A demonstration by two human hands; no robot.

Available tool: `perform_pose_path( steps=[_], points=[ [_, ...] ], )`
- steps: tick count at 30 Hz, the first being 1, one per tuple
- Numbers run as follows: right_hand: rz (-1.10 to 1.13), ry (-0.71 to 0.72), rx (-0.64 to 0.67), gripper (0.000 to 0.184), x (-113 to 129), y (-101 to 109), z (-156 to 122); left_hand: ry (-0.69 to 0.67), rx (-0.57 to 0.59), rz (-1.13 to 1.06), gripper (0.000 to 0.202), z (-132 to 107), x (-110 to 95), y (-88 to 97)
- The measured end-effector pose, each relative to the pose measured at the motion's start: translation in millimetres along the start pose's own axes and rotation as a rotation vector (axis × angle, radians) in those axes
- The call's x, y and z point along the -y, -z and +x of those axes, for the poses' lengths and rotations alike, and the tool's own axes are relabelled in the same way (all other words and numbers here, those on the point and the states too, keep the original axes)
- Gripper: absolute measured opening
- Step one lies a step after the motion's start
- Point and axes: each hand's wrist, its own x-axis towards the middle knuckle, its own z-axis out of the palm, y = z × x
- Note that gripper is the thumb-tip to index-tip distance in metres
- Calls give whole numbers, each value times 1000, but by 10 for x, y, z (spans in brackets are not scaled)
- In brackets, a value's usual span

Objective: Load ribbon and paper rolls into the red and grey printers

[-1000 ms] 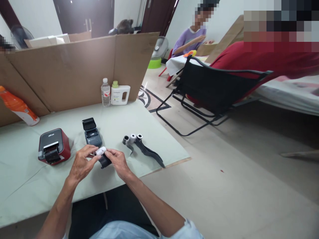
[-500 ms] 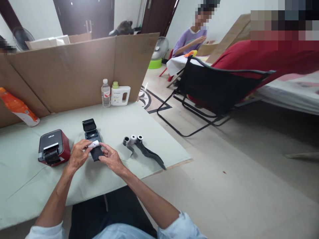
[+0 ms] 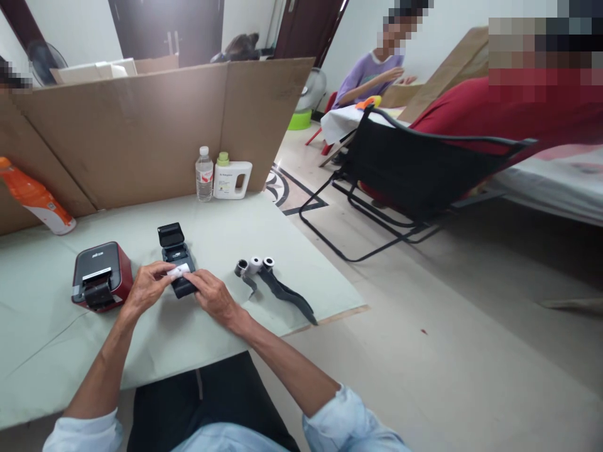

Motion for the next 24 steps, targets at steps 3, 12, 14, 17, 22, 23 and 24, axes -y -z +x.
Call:
perform_pose_path(
  steps=[3, 12, 14, 17, 22, 23, 24],
  points=[
    [-92, 35, -18, 50, -26, -25, -16, 22, 12, -42, 27, -40, -9, 2],
    [-181, 88, -27, 28, 86, -36, -55, -22, 41, 49, 23, -110, 24, -4],
    [-191, 118, -38, 26, 65, -64, -23, -50, 18, 92, 20, -60, 66, 5],
    [-240, 141, -48, 24, -7, -123, 78, -103, -17, 147, 20, 78, 174, 15],
    [-324, 122, -31, 22, -174, -208, 309, -193, -76, 234, 18, 394, 415, -5],
    [-333, 113, -27, 21, -206, -218, 348, -202, -96, 261, 18, 453, 458, -15],
    [-338, 102, -21, 20, -235, -224, 381, -208, -111, 288, 17, 506, 496, -24]
  ],
)
